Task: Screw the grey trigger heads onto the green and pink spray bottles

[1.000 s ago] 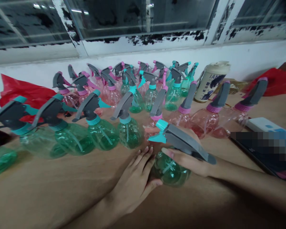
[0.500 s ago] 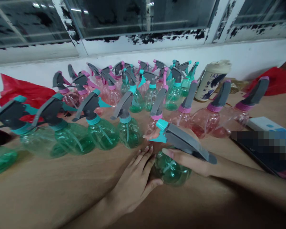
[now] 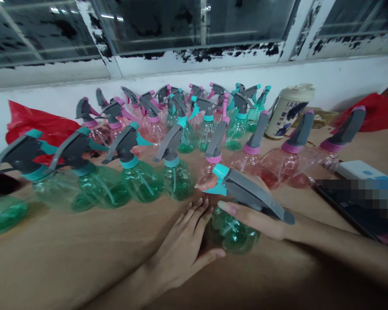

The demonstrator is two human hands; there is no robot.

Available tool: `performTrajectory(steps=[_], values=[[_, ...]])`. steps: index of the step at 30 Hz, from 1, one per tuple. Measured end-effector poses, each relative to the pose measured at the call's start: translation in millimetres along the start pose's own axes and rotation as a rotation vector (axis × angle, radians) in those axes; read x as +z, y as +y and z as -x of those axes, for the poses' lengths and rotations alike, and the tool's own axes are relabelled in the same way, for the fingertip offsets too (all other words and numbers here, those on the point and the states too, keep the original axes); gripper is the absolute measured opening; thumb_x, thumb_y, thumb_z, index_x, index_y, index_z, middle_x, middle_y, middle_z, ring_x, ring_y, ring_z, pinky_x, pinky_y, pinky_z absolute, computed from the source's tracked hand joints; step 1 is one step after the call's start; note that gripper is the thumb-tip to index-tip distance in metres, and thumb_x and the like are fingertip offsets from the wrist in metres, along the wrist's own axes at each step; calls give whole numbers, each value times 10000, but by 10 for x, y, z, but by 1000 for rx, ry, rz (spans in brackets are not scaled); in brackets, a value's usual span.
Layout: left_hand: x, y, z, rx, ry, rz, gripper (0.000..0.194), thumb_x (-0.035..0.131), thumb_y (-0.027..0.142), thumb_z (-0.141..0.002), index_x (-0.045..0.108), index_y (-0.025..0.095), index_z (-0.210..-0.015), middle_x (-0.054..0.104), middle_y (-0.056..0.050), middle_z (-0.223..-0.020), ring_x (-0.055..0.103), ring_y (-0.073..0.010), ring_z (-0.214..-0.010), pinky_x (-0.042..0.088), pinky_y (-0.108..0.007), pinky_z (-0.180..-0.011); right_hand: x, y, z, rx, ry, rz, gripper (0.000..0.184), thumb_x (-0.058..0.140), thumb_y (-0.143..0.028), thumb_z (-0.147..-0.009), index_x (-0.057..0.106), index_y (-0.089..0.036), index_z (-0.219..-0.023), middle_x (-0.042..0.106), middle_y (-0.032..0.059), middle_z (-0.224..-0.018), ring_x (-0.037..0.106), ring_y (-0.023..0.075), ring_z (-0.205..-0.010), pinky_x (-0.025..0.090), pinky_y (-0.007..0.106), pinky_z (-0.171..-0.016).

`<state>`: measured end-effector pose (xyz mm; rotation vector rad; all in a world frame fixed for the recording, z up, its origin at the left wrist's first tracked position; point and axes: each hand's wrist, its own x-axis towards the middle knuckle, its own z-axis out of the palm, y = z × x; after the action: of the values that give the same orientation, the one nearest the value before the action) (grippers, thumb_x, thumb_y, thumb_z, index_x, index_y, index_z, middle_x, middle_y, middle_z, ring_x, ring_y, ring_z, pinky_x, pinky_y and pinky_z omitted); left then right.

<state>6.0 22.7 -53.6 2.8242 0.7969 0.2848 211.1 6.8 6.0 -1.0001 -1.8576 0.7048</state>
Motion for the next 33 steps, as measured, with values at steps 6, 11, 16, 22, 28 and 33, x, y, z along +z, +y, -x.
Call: performTrajectory(steps=[6, 11, 16, 22, 28, 33], values=[[-32, 24, -8, 12, 47, 111, 898, 621, 613, -791, 259, 100, -1433, 429, -249, -1412, 377, -394, -1323, 375, -582, -1024, 60, -35, 24, -1, 26, -142, 296, 604, -288, -840, 640, -265, -1133, 683, 23, -990, 628, 140, -680, 532, 285, -618], [23, 81, 50, 16, 113, 265, 979, 711, 525, -724, 176, 140, -1448, 464, -230, -1357, 430, -416, -1268, 415, -594, -974, 146, -132, 44, -47, 16, -191, 228, 630, -227, -785, 620, -239, -1013, 639, 6, -791, 625, 159, -642, 514, 300, -578], [53, 125, 259, -96, 128, 383, 936, 748, 452, -685, 212, 194, -1407, 524, -186, -1240, 529, -388, -1156, 471, -573, -907, 294, -219, 23, -100, 1, -180, 207, 595, -240, -796, 573, -234, -1002, 585, -22, -688, 563, 149, -570, 479, 299, -540], [-11, 150, 626, -183, 283, 359, 867, 772, 477, -668, 296, 221, -1346, 533, -166, -1235, 544, -387, -1138, 478, -567, -915, 579, -366, -125, -224, -86, -159, 246, 566, -205, -794, 603, -126, -1024, 646, 65, -806, 641, 215, -807, 517, 369, -722], [-73, 204, 991, -302, 457, 289, 899, 758, 583, -652, 270, 254, -1331, 562, -124, -1138, 614, -355, -1017, 558, -530, -808, 978, -470, -262, -233, -140, -271, 339, 586, -232, -787, 590, -150, -1116, 679, 66, -905, 637, 183, -741, 524, 340, -663], [-76, 153, 1290, -401, 579, 198, 780, 667, 662, -711, 304, 271, -1279, 570, -99, -1036, 640, -317, -907, 595, -482, -708, 1313, -601, -425, -301, -187, -258, 325, 587, -247, -779, 570, -215, -1102, 664, 30, -908, 647, 180, -800, 527, 333, -731]])
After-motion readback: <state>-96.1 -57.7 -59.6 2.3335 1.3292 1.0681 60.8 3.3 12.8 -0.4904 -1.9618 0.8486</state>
